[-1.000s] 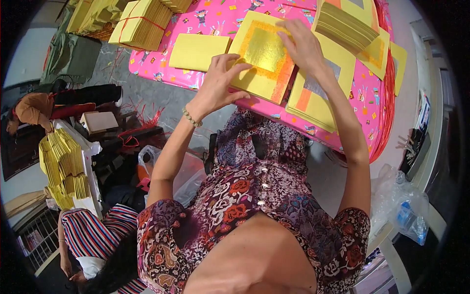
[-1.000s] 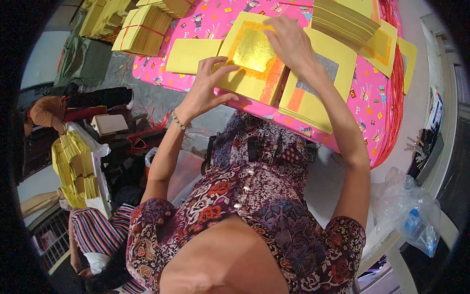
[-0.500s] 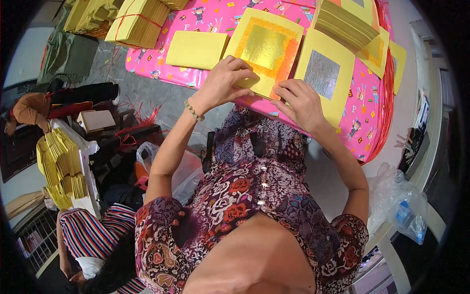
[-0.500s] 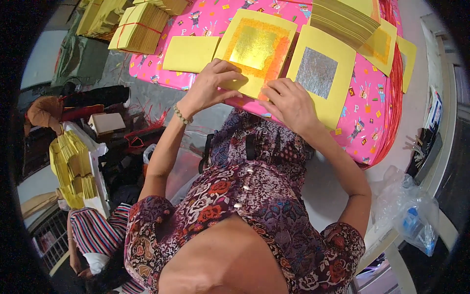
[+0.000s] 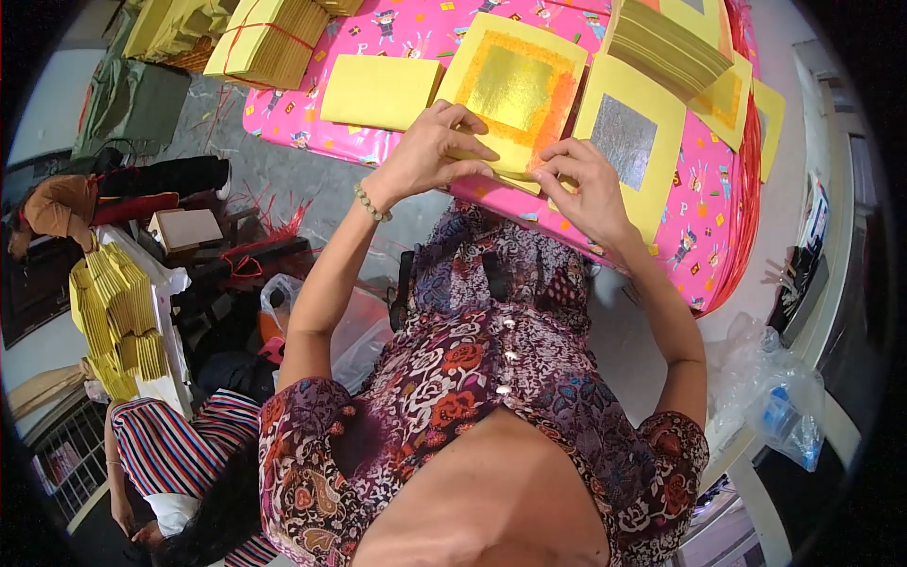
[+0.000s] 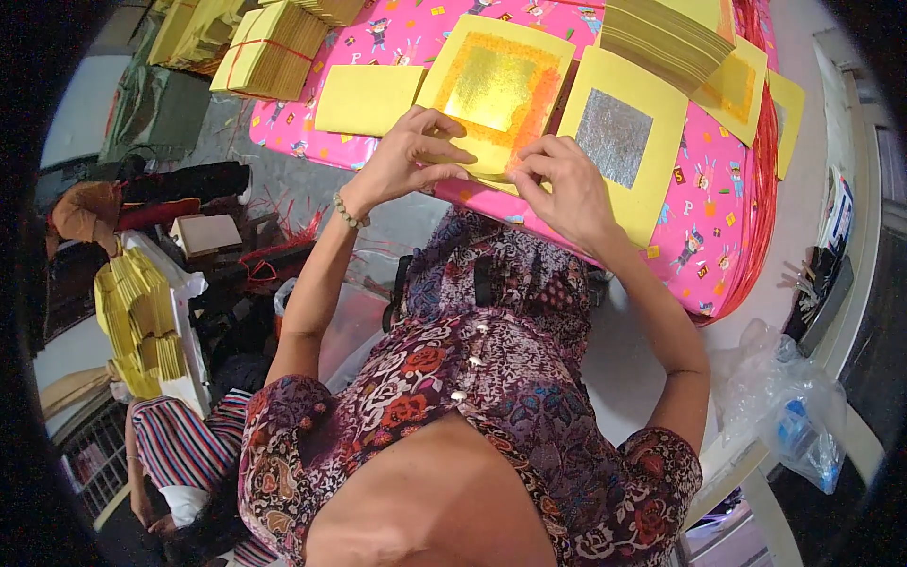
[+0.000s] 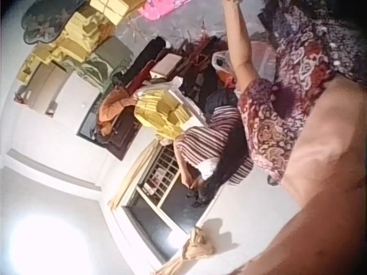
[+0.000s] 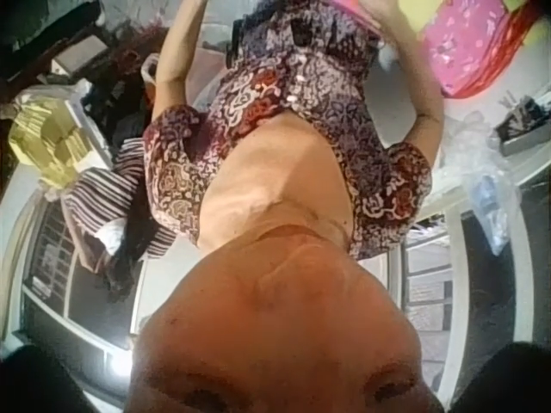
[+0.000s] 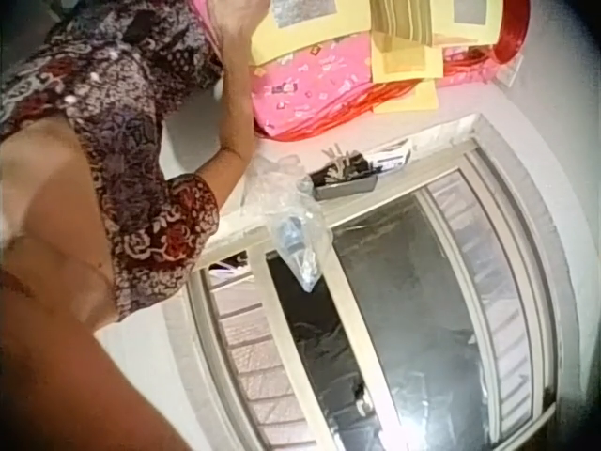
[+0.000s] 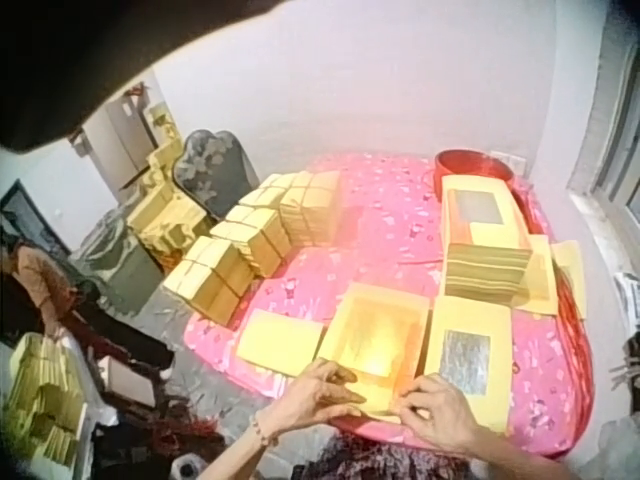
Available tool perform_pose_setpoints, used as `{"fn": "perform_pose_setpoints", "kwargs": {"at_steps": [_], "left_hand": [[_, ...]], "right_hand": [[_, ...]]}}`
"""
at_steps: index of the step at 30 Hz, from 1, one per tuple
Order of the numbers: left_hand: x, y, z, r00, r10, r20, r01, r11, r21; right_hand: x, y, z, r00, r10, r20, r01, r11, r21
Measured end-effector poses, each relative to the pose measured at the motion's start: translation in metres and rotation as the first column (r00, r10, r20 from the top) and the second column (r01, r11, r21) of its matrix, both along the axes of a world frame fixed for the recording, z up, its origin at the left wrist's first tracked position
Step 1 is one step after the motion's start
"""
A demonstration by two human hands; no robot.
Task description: Stacking and organizing joss paper with gold/silver leaf details.
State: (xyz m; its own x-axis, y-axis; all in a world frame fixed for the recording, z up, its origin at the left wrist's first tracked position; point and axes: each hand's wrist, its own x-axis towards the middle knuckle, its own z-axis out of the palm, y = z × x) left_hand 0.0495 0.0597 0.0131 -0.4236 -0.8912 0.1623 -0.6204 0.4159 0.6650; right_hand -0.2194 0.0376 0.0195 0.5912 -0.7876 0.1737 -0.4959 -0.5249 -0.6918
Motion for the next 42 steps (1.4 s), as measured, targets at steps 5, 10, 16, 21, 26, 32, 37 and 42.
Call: {"fn": "perform_pose_setpoints", "kwargs": {"at_steps": [5, 10, 16, 21, 26, 32, 37, 42], "left_hand": [[0.0, -0.002, 0.0, 1.0, -0.009, -0.004, 0.009, 1.0, -0.02], [0.0, -0.003, 0.0, 1.0, -0.017, 0.004, 0.017, 0.999, -0.048], [0.0, -0.003, 0.001, 1.0, -0.02, 0.005, 0.02, 0.999, -0.044], [-0.003, -0.002, 0.007, 0.999, -0.032, 0.021, 0.033, 0.996, -0.085], [-0.006, -0.004, 0.01, 0.987, -0.027, 0.162, 0.06, 0.976, -0.208], [-0.008, -0.01, 0.016, 0.959, -0.023, 0.284, 0.115, 0.943, -0.312], [-0.011, -0.023, 0.033, 0.922, -0.051, 0.385, 0.116, 0.982, -0.148], [-0.017, -0.033, 0.039, 0.929, 0.008, 0.37, 0.009, 0.999, -0.044]], "right_hand": [[0.0, 0.0, 0.0, 1.0, -0.01, 0.0, 0.01, 1.0, 0.021], [0.0, 0.001, 0.0, 1.0, -0.031, 0.001, 0.031, 0.998, 0.055], [0.001, 0.002, -0.002, 0.999, -0.048, -0.007, 0.049, 0.997, 0.058], [0.002, 0.005, -0.007, 0.996, -0.078, 0.039, 0.079, 0.996, -0.038], [0.003, 0.009, -0.001, 0.992, -0.126, 0.024, 0.126, 0.992, 0.0], [0.008, 0.003, 0.014, 0.999, -0.04, 0.037, 0.045, 0.989, -0.138], [0.024, -0.011, 0.011, 0.997, -0.052, -0.058, 0.03, 0.942, -0.334], [0.024, -0.039, 0.012, 0.999, -0.053, -0.003, 0.052, 0.989, -0.142]]}}
